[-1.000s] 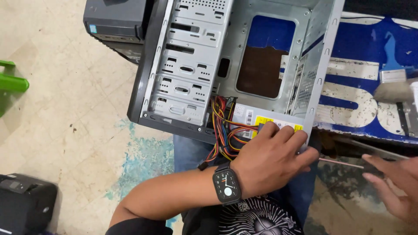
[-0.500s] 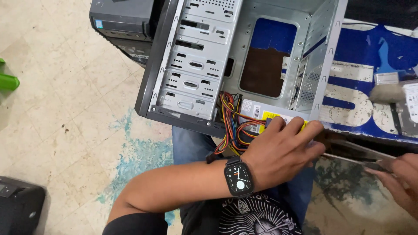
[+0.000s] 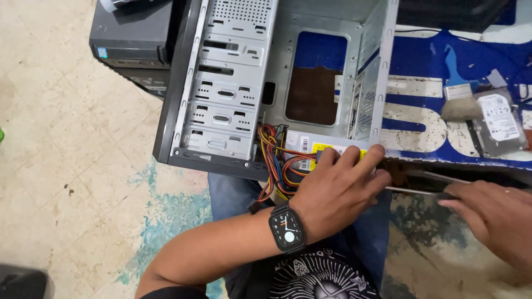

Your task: Removing a power supply unit from a computer case using a screwdriver and cleaning components with a brush

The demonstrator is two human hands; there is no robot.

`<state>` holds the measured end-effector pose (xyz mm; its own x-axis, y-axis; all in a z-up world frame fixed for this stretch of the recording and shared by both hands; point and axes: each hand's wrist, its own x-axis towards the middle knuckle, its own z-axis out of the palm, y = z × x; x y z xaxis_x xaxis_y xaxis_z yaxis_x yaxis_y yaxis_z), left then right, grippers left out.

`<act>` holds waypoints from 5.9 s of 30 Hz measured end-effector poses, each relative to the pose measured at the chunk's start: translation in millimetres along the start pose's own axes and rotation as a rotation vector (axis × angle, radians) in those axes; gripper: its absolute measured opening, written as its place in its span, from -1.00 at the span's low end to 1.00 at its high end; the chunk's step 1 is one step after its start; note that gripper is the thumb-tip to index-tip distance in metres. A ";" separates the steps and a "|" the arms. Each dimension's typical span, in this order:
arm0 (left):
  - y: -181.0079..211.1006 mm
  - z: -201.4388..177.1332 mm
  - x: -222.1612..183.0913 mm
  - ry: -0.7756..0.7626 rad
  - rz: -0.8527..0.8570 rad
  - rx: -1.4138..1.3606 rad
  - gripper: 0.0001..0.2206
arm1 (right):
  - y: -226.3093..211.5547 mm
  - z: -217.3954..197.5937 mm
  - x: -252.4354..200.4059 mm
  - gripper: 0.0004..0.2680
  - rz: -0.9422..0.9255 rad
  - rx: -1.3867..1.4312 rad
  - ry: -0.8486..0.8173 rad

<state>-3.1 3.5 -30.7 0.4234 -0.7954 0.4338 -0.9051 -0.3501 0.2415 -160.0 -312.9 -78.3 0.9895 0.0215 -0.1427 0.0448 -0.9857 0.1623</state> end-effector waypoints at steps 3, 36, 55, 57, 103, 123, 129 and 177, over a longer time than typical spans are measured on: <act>-0.5 -2.4 0.5 -0.021 -0.001 -0.010 -0.69 | -12.1 -24.1 2.6 -0.70 0.013 0.109 0.018; -4.7 -7.8 4.8 -0.143 0.071 0.021 -0.76 | -28.7 -38.7 19.3 -0.77 -0.158 0.551 0.242; -1.4 -13.5 7.6 -0.196 -0.017 -0.018 -0.54 | -17.7 -48.7 31.6 -0.79 -0.153 0.275 -0.035; -2.1 -13.2 7.4 -0.198 -0.014 -0.016 -0.54 | -22.0 -52.0 25.7 -0.80 -0.143 0.227 -0.005; -4.7 -11.6 3.3 -0.154 0.028 -0.048 -0.71 | -29.1 -30.9 9.7 -0.77 -0.076 0.307 0.075; -2.6 -14.7 6.6 -0.161 0.005 -0.026 -0.62 | -59.1 -56.3 17.0 -0.84 -0.083 0.309 0.487; -1.8 -14.5 7.0 -0.154 0.002 -0.030 -0.62 | -78.0 -38.5 18.3 -0.92 0.000 0.408 0.520; -2.7 -9.0 0.5 -0.177 -0.013 -0.006 -0.30 | -129.1 -61.4 57.3 -0.92 -0.126 0.589 0.455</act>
<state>-0.1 8.5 -23.4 0.4213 -0.8655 0.2711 -0.8989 -0.3587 0.2518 -100.6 -174.3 -47.5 0.9465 0.0813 0.3123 0.2073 -0.8947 -0.3955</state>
